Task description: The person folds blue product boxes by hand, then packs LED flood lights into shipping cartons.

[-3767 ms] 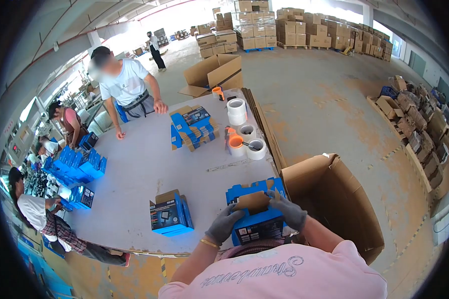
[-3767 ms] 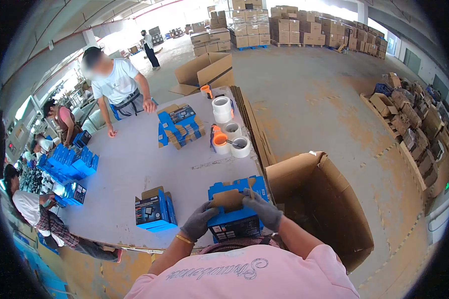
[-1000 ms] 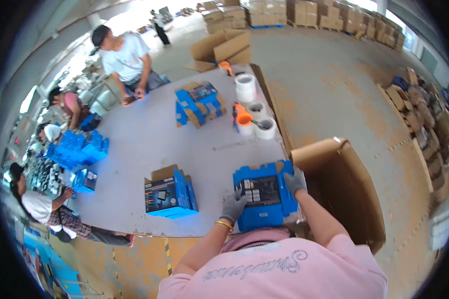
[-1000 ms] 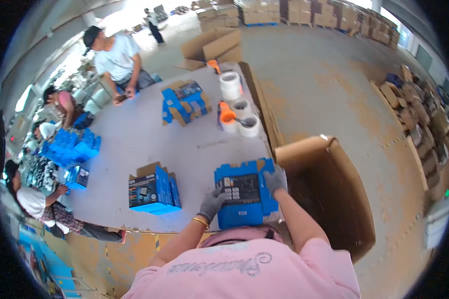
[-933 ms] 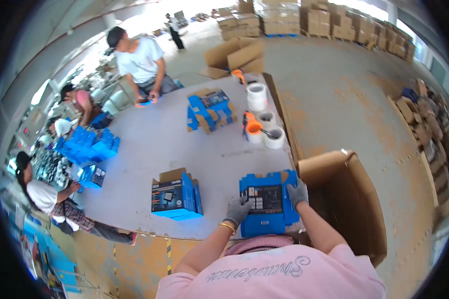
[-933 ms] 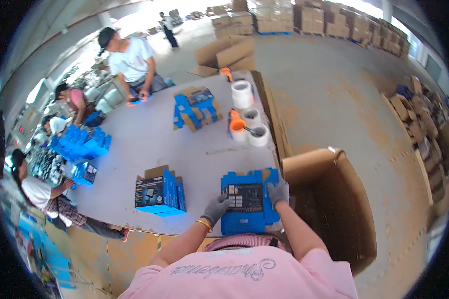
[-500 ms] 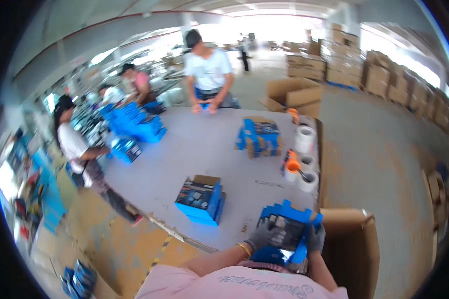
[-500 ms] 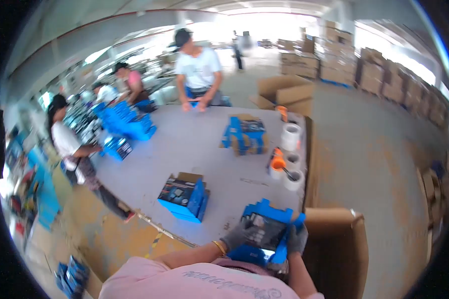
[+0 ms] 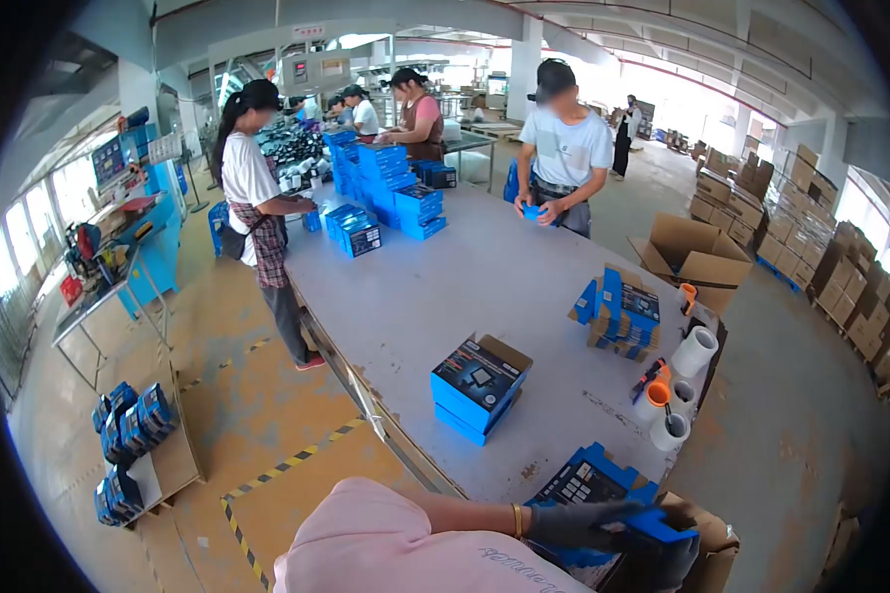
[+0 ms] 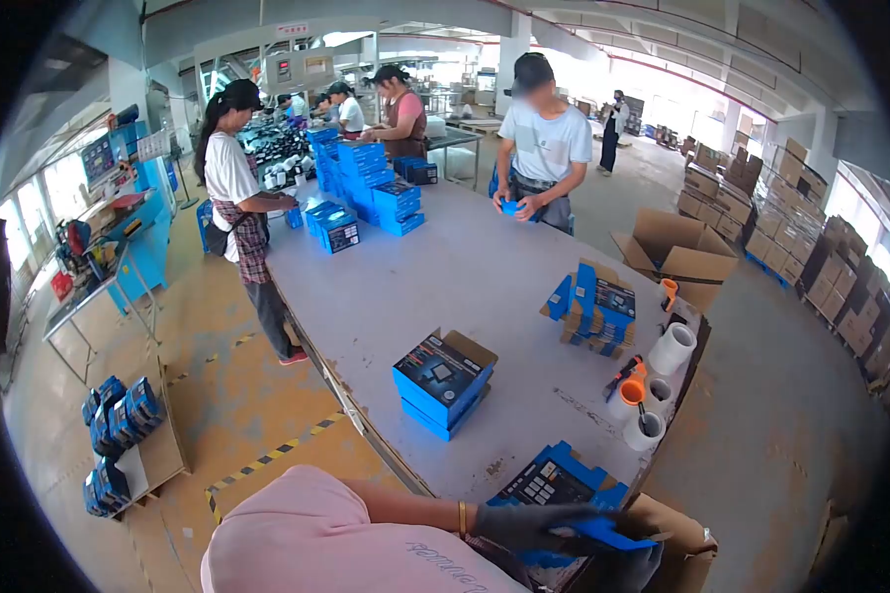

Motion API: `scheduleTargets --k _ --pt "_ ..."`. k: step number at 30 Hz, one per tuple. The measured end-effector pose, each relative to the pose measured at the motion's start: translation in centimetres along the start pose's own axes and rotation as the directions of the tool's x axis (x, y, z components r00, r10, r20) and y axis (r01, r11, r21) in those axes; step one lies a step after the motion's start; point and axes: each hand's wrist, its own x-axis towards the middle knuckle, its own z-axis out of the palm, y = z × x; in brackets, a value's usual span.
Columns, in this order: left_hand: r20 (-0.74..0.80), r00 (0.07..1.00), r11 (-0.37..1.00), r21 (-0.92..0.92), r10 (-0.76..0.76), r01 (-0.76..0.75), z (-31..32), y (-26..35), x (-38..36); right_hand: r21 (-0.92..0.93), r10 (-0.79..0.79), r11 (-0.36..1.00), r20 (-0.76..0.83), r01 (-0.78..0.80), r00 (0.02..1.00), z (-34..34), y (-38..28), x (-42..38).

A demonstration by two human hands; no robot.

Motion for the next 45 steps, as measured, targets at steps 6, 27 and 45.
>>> scheduleTargets --k 6,27,45 --pt "0.172 0.926 0.901 -0.229 -0.335 0.369 -6.9 -1.6 -1.0 -0.028 0.123 0.992 0.011 -0.123 0.992 2.9 -1.5 -1.3" --pt "0.063 0.813 0.761 -0.318 -0.578 0.566 -6.3 -1.6 -0.8 -0.005 0.401 0.913 0.202 -0.408 0.894 6.2 -0.6 -4.4" --pt "0.389 0.903 0.921 -0.255 -0.18 0.294 -7.5 -6.4 1.4 0.036 0.455 0.831 0.528 -0.554 0.717 1.5 -0.1 -2.8"
